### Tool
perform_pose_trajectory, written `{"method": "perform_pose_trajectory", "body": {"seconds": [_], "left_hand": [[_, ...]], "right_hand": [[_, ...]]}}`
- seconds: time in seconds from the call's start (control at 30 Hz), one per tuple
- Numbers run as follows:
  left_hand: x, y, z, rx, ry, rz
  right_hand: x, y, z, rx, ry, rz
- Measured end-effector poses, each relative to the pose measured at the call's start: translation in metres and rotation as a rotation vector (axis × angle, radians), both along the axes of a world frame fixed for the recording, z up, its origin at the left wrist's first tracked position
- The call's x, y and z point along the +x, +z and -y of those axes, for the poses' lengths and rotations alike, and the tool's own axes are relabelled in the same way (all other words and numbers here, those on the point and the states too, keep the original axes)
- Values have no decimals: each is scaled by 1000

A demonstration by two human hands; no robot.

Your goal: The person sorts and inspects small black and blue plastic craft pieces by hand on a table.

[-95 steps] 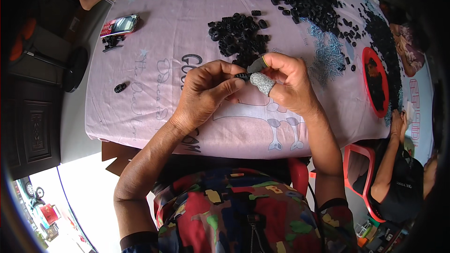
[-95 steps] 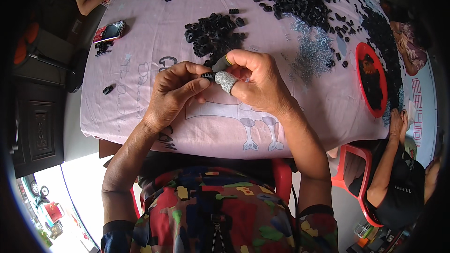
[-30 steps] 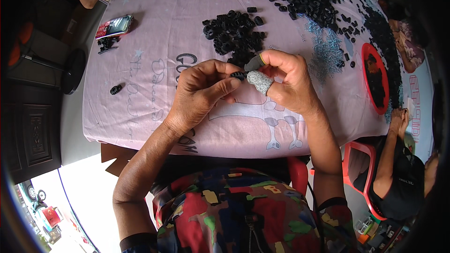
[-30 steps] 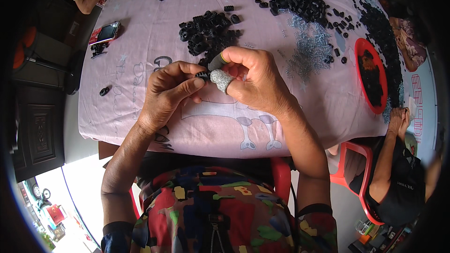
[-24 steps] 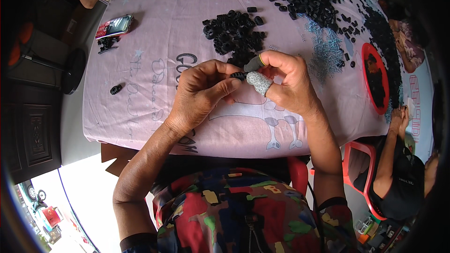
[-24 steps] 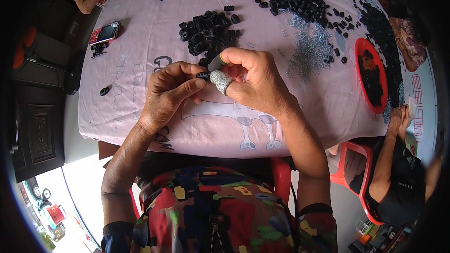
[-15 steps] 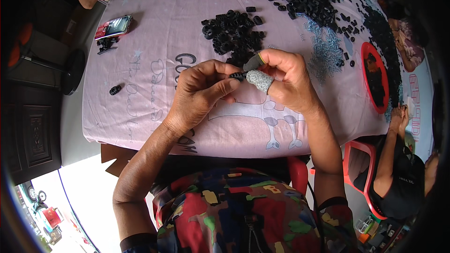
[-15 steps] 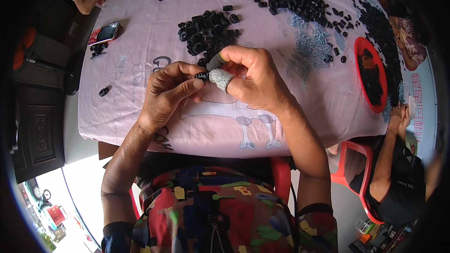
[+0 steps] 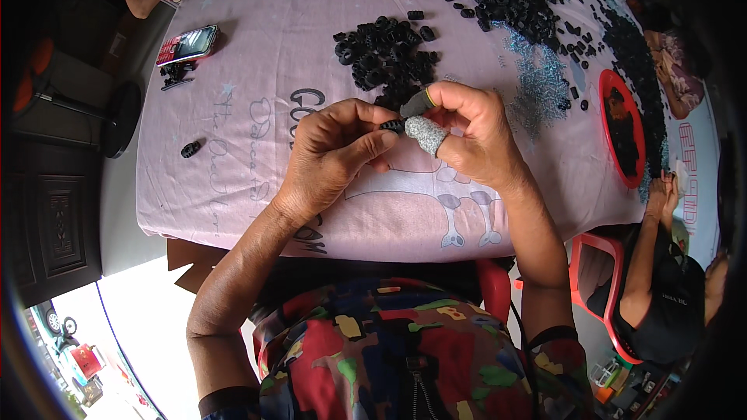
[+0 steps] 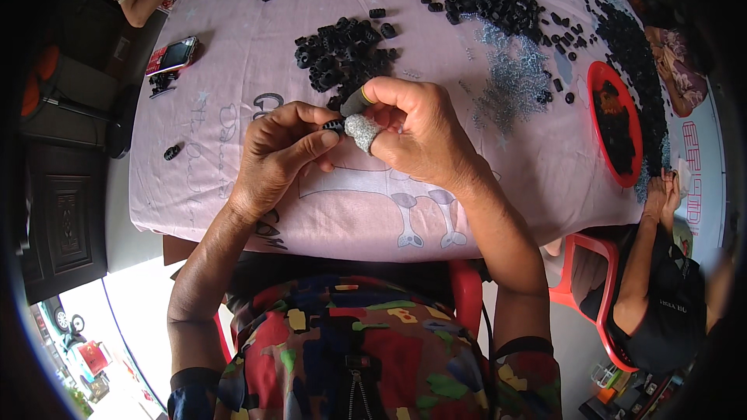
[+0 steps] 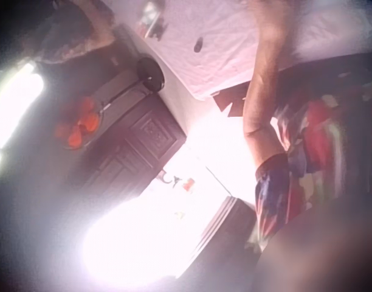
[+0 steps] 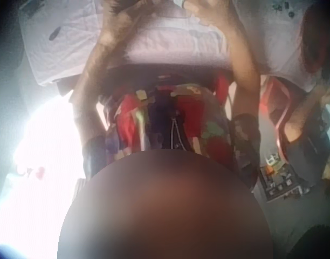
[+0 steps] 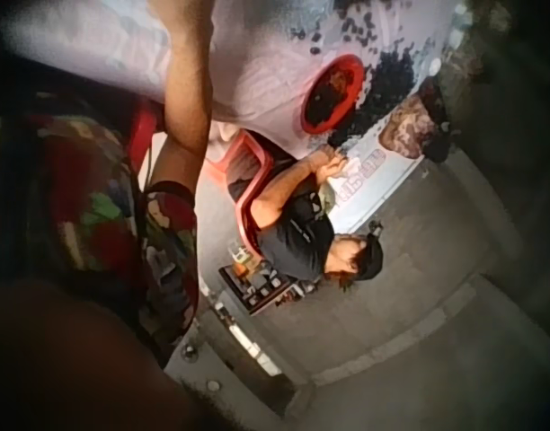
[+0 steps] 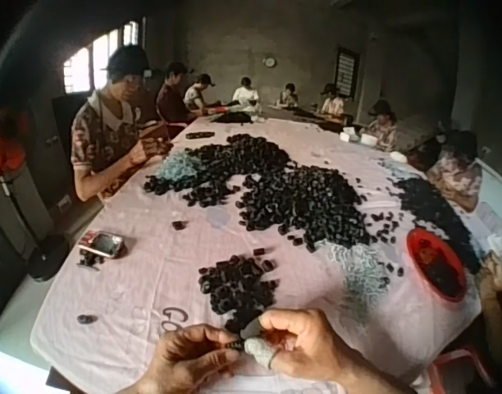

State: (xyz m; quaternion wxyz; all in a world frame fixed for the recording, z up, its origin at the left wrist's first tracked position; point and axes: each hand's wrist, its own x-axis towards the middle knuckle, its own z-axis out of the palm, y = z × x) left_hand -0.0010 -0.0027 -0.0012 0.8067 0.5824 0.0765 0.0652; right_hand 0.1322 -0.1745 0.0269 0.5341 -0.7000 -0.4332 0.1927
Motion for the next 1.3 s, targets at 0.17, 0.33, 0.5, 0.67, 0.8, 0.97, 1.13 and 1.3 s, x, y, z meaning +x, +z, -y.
{"method": "perform_pose_trajectory", "body": {"seconds": [0.17, 0.33, 0.5, 0.67, 0.8, 0.97, 1.13, 1.3], "left_hand": [[0, 4, -1, -63, -7, -17], [0, -1, 0, -32, 0, 5], [0, 3, 0, -34, 7, -2], [0, 6, -1, -58, -17, -17], [-1, 5, -1, -45, -5, -37], [0, 0, 1, -14, 22, 7], [-1, 4, -1, -60, 8, -29], [-2, 9, -3, -71, -14, -68]], "right_hand": [[0, 1, -2, 55, -5, -115], [-1, 1, -1, 23, -8, 8], [-1, 3, 0, 17, -10, 29], [1, -3, -2, 103, -11, -80], [-2, 4, 0, 36, -14, 46], [-5, 5, -1, -2, -44, 110], [-1, 3, 0, 6, -10, -29], [-1, 6, 0, -7, -6, -129]]}}
